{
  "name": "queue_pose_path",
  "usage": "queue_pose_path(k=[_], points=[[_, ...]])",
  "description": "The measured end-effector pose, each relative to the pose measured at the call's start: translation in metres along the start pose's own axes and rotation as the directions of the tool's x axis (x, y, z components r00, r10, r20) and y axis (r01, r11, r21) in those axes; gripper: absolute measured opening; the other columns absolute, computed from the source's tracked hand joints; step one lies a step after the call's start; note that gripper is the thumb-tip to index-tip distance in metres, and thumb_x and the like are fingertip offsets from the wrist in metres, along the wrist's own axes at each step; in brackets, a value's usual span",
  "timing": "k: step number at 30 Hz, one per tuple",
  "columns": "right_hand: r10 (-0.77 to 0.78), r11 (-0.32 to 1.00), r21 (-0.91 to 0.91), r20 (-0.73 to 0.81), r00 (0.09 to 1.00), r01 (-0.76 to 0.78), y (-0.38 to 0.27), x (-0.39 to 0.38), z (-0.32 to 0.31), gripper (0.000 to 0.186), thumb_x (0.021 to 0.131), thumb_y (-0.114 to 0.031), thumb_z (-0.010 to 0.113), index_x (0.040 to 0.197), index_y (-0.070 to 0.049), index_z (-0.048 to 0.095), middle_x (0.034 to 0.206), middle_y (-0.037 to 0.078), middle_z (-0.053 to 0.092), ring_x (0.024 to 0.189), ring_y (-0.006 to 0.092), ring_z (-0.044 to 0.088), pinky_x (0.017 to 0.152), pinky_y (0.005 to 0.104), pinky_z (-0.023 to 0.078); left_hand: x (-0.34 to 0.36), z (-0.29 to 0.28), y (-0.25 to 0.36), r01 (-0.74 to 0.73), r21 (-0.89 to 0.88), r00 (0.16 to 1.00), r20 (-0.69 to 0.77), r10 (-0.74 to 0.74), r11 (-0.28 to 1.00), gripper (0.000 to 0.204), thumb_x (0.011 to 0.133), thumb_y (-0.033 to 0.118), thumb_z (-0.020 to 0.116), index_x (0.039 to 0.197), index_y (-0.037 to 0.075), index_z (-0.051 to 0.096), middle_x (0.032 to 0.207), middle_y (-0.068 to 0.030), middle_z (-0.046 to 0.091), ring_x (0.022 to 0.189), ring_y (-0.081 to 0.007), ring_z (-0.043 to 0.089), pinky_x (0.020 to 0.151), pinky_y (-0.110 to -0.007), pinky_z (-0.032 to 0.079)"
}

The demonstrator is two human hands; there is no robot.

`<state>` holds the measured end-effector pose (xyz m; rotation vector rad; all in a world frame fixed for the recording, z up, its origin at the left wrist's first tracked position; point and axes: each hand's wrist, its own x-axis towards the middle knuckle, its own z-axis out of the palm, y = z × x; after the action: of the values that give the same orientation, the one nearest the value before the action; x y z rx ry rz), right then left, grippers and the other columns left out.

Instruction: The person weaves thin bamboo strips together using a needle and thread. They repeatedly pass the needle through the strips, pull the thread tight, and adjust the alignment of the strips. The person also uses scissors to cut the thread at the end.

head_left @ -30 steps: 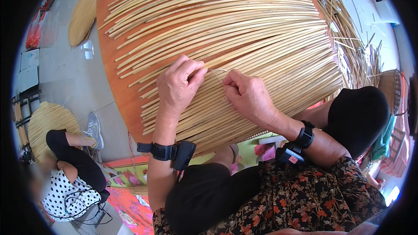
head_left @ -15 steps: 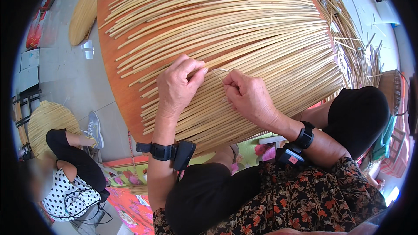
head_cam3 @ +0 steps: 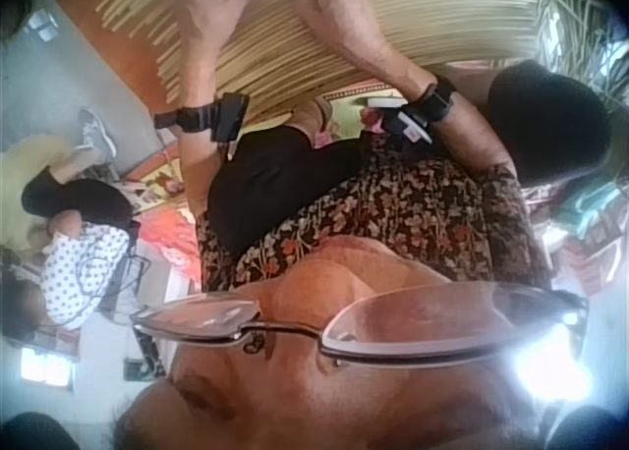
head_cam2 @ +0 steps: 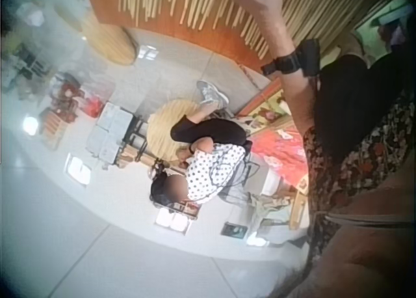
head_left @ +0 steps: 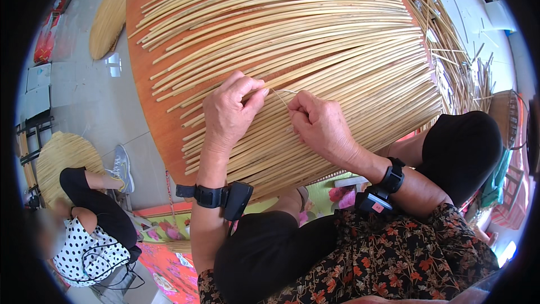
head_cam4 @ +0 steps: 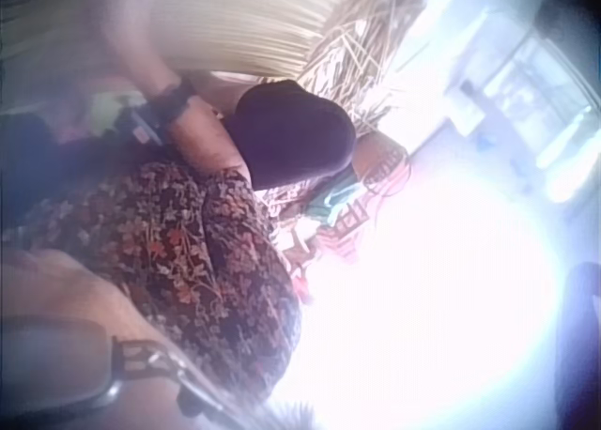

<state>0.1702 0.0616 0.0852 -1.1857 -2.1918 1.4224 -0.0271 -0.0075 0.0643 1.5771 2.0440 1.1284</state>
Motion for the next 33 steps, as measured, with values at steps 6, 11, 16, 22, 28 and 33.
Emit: queue_pose_path(k=[6,11,16,22,28,33], points=[[-0.002,1.000,0.004,-0.005,1.000,0.002,0.001,-0.001,0.001,0.006,0.093,-0.006,0.064,0.096,-0.002,0.067,0.074,0.019,0.069,0.069,0.0389,0.072,0.063,0.0448,0.058,0.000,0.000,-0.002,-0.009,0.010,1.000,-0.001,0.009,1.000,0.010,0.087,0.013,0.085,0.093,0.011,0.076,0.084,-0.0007,0.069,0.065,-0.0189,0.068,0.058,-0.033,0.053],[0.011,1.000,0.015,0.014,1.000,-0.011,0.000,-0.001,0.001,0.006,0.094,-0.006,0.064,0.096,-0.002,0.067,0.074,0.019,0.069,0.069,0.0388,0.072,0.063,0.0444,0.058,-0.001,0.001,-0.003,0.001,0.003,1.000,0.000,-0.001,1.000,0.010,0.088,0.013,0.085,0.092,0.011,0.076,0.084,-0.0007,0.069,0.065,-0.0196,0.068,0.058,-0.034,0.053],[0.023,1.000,0.017,0.010,1.000,-0.023,-0.001,0.000,0.001,0.006,0.094,-0.007,0.064,0.097,-0.002,0.068,0.074,0.019,0.070,0.070,0.0386,0.072,0.064,0.0444,0.058,0.000,0.000,-0.001,-0.007,0.010,1.000,0.003,0.007,1.000,0.010,0.088,0.014,0.085,0.092,0.011,0.076,0.083,-0.0005,0.068,0.064,-0.0191,0.067,0.058,-0.034,0.052],[0.022,1.000,0.010,0.037,0.999,-0.023,0.001,0.000,0.002,0.009,0.102,-0.005,0.061,0.101,0.002,0.066,0.070,0.007,0.070,0.057,0.0119,0.068,0.053,0.0279,0.054,0.000,0.000,-0.002,0.010,0.007,1.000,0.010,-0.010,1.000,0.010,0.088,0.014,0.085,0.092,0.012,0.076,0.083,-0.0004,0.068,0.064,-0.0196,0.067,0.058,-0.034,0.052],[0.215,0.954,0.185,0.114,0.970,-0.234,-0.012,0.001,-0.001,0.014,0.104,-0.008,0.062,0.107,0.004,0.068,0.073,0.006,0.070,0.062,0.0106,0.068,0.055,0.0258,0.056,-0.001,0.000,-0.001,-0.015,0.015,1.000,-0.008,0.015,1.000,0.010,0.087,0.012,0.084,0.092,0.011,0.076,0.084,-0.0021,0.069,0.067,-0.0223,0.069,0.059,-0.035,0.053],[0.337,0.850,0.352,0.205,0.919,-0.391,-0.018,0.003,-0.004,0.016,0.105,-0.010,0.062,0.110,0.004,0.070,0.077,0.005,0.070,0.063,0.0107,0.068,0.056,0.0254,0.058,-0.001,0.001,-0.001,-0.027,0.004,1.000,-0.017,0.027,1.000,0.010,0.087,0.011,0.084,0.093,0.011,0.076,0.084,-0.0030,0.070,0.069,-0.0229,0.071,0.060,-0.035,0.055]])
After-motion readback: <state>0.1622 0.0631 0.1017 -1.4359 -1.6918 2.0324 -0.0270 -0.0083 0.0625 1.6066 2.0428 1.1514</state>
